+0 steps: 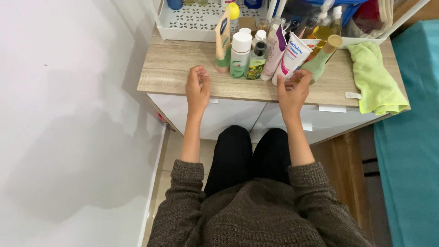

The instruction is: Organizing various skincare and cosmetic products on a storage shelf.

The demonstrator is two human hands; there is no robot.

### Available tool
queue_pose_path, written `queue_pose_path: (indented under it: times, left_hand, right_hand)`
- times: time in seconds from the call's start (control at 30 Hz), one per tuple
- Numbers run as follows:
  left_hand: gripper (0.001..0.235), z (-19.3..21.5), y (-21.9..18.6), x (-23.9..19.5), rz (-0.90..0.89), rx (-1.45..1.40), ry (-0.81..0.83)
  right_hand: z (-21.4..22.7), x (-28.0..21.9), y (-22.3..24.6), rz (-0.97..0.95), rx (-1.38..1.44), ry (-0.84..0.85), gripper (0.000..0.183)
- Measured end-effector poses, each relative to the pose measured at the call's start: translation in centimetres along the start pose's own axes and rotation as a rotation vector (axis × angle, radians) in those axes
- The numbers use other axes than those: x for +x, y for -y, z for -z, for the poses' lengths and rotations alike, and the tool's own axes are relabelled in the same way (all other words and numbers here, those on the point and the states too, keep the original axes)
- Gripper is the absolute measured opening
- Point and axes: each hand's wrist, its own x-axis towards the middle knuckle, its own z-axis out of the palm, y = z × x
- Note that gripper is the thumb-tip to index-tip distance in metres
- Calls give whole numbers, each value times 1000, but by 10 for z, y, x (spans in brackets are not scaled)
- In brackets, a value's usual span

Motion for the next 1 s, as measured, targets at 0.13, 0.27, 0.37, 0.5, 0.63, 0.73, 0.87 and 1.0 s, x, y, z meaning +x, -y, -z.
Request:
queue_pose_path:
  times: [0.13,0.27,0.37,0.5,0.63,0.73,0.87,1.0]
  left_hand:
    - [24,-1,13,3,-3,-34,9]
    - [22,4,29,9,18,-33,68]
    - [22,10,26,33,165,-123,104]
    - [24,5,46,107,142,-278,74]
    - [19,-29,63,206,-218,-228,65]
    - [23,-58,63,262,-386,40,79]
    - [40,-80,59,302,-430,259,244]
    - [49,-109,77,322,-544,412,367]
  right_hand:
    - [-2,-6,-20,0,-6,-20,43]
    - [-3,-12,-22,2,-38,-32,34]
    - [-4,-19,-26,43,-154,-29,29]
    - [-11,-21,-33,228,-321,-53,21]
    - [-14,-22,-36,248,-442,-82,19]
    - [-15,-21,-35,297,-491,-96,18]
    - [-17,-20,-26,358,-516,-109,17]
    - [-18,-18,-23,396,-552,-88,18]
